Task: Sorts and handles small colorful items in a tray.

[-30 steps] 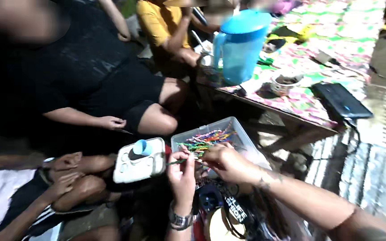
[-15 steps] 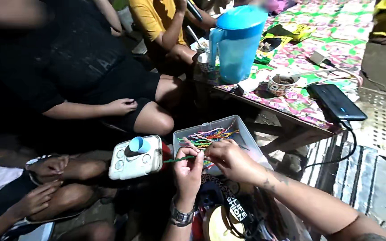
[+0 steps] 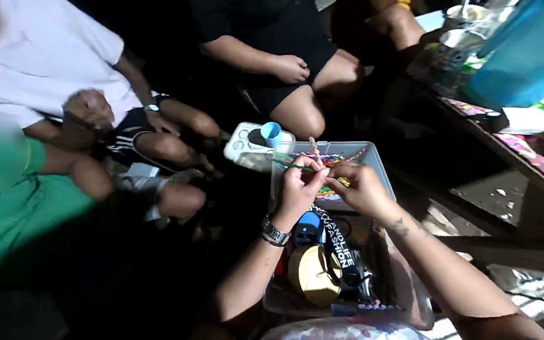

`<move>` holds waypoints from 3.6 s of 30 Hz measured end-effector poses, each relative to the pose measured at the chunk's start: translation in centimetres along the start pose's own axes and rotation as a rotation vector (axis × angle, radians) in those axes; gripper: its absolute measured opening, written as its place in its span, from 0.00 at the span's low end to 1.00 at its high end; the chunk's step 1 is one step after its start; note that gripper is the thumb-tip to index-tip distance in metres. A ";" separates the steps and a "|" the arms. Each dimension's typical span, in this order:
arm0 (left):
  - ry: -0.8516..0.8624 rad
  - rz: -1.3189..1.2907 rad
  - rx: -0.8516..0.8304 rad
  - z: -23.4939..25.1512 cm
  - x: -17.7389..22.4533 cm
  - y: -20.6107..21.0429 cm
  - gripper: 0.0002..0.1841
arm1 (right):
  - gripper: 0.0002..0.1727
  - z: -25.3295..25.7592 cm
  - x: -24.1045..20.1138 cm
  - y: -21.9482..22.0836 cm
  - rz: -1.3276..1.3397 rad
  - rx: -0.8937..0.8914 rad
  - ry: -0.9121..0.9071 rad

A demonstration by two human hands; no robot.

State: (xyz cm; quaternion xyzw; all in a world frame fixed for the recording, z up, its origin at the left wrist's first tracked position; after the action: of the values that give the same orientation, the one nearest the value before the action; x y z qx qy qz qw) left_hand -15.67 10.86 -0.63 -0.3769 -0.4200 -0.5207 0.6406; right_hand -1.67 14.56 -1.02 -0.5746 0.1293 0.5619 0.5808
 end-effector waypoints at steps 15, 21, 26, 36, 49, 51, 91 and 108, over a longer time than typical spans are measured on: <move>-0.068 -0.155 -0.224 0.1 0.8 7.3 0.08 | 0.09 -5.3 1.9 -6.3 -0.007 0.234 0.100; 0.014 -0.221 -0.338 -0.6 1.0 10.6 0.06 | 0.11 -8.0 2.3 -8.3 -0.036 0.202 0.170; 0.043 -0.235 -0.292 -0.7 0.6 11.1 0.05 | 0.15 -9.2 2.8 -8.3 0.005 0.137 0.277; -0.063 -0.143 -0.265 -1.5 -0.2 7.8 0.13 | 0.09 -6.6 0.8 -5.8 0.137 0.142 0.273; -0.051 -0.107 -0.124 -1.0 0.6 2.2 0.12 | 0.13 -1.9 0.1 -1.6 0.206 -0.063 0.101; -0.094 -0.074 -0.141 -0.6 0.5 2.3 0.11 | 0.13 -1.3 0.3 -1.9 0.206 -0.050 0.105; -0.211 -0.232 -0.022 0.7 -0.6 -0.4 0.06 | 0.15 0.3 -1.7 0.6 -0.089 -0.076 0.001; -0.273 -0.613 0.562 -0.2 -0.7 -5.3 0.06 | 0.19 1.4 -1.7 1.5 -0.090 0.012 -0.499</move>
State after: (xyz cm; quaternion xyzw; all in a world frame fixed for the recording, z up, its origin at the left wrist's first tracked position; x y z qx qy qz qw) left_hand -20.95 10.01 -1.10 -0.1109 -0.7187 -0.4977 0.4728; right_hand -4.17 14.40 0.01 -0.4196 -0.0404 0.6592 0.6227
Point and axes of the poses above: each hand's wrist, its own z-axis towards the middle knuckle, its own y-axis out of the palm, x = y × z, the point moved 6 cm from there along z, towards the middle knuckle, and after that the axes turned 2 degrees about y, right-handed, at the moved point
